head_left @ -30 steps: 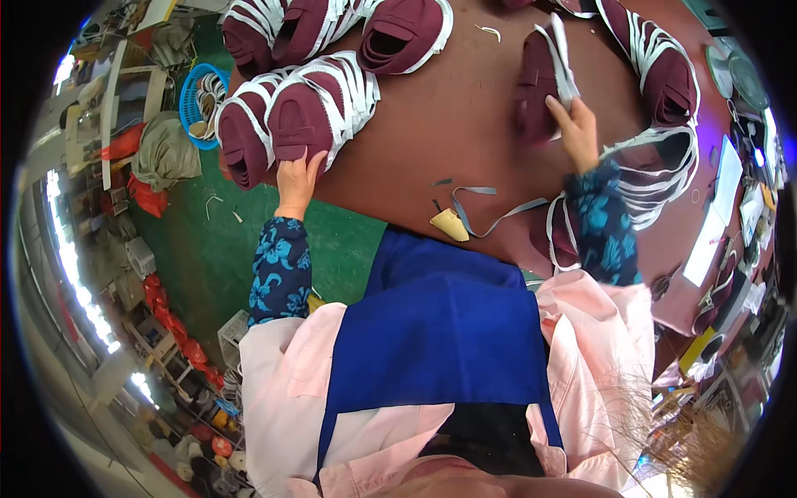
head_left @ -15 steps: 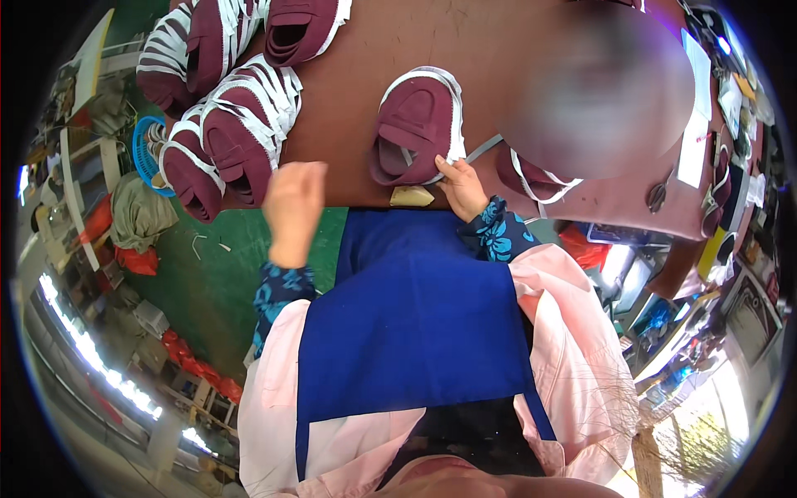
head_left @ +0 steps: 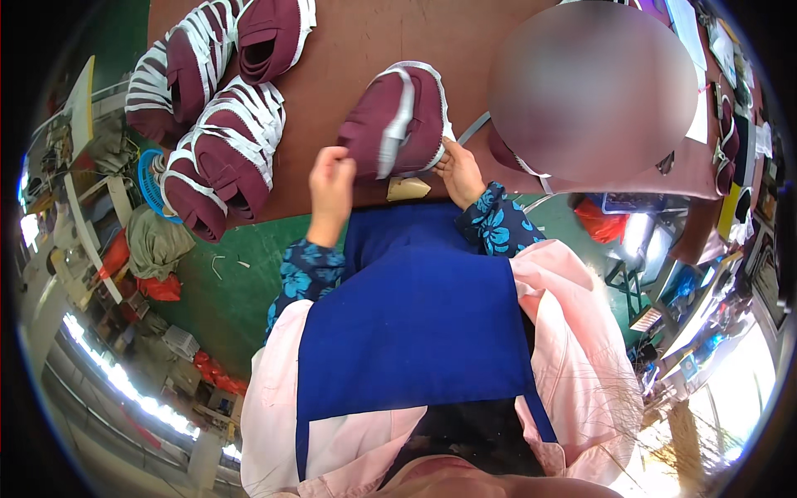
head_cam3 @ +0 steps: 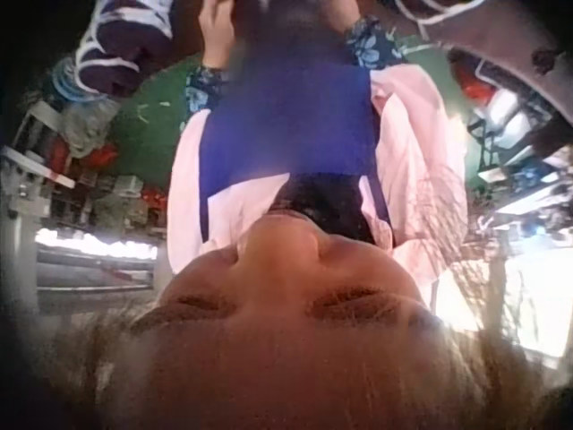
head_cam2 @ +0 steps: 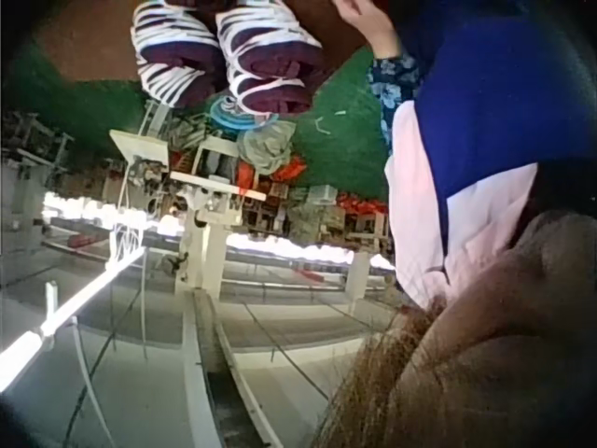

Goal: Manually assemble and inspect shoe upper components by folding, aligning, and finishing edges at a factory workstation.

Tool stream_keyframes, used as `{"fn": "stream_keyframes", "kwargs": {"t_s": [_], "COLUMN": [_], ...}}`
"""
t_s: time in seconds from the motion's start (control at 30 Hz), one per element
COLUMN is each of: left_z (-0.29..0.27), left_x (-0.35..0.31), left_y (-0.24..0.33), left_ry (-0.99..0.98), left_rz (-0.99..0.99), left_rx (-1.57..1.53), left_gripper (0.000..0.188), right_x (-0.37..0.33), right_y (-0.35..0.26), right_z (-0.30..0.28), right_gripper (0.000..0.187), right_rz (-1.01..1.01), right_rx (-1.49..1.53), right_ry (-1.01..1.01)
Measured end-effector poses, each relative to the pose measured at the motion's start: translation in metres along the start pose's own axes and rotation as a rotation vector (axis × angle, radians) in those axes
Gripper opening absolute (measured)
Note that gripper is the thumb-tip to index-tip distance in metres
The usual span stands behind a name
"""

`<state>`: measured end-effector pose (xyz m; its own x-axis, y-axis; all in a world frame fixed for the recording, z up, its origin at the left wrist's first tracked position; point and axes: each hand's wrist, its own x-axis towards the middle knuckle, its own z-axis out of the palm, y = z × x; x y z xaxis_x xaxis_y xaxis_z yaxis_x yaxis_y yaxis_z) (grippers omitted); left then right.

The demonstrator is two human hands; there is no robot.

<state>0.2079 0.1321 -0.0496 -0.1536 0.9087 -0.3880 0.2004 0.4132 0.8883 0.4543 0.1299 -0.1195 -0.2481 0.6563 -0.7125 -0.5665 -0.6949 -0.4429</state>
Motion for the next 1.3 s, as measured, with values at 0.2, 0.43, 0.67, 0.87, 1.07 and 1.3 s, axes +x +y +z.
{"fn": "stream_keyframes", "kwargs": {"t_s": [0.2,0.43,0.67,0.87,1.07,1.3], "left_z": [-0.034,0.042,0.038,-0.027,-0.064,-0.157], "left_x": [-0.007,-0.014,-0.031,-0.063,-0.134,-0.083], "left_y": [0.018,0.023,0.012,0.052,0.018,-0.082], "left_ry": [-0.026,-0.196,-0.134,-0.287,0.573,0.462], "left_rz": [-0.339,0.302,0.334,-0.4,0.19,0.06], "left_rx": [-0.575,0.371,0.343,-0.386,0.507,0.981], "left_gripper": [0.027,0.041,0.041,0.043,0.04,0.041], "right_x": [0.0,0.001,0.013,0.007,0.012,0.063], "right_y": [-0.011,-0.012,-0.024,-0.049,-0.063,-0.065], "right_z": [-0.001,0.015,0.013,0.098,0.195,0.131], "right_gripper": [0.044,0.041,0.035,0.035,0.042,0.027], "right_rz": [-0.004,-0.02,-0.062,0.172,-0.147,-0.168], "right_rx": [-0.02,-0.124,-0.075,-0.133,-0.535,-0.715], "right_ry": [0.052,-0.052,-0.111,-0.453,-0.89,-0.473]}}
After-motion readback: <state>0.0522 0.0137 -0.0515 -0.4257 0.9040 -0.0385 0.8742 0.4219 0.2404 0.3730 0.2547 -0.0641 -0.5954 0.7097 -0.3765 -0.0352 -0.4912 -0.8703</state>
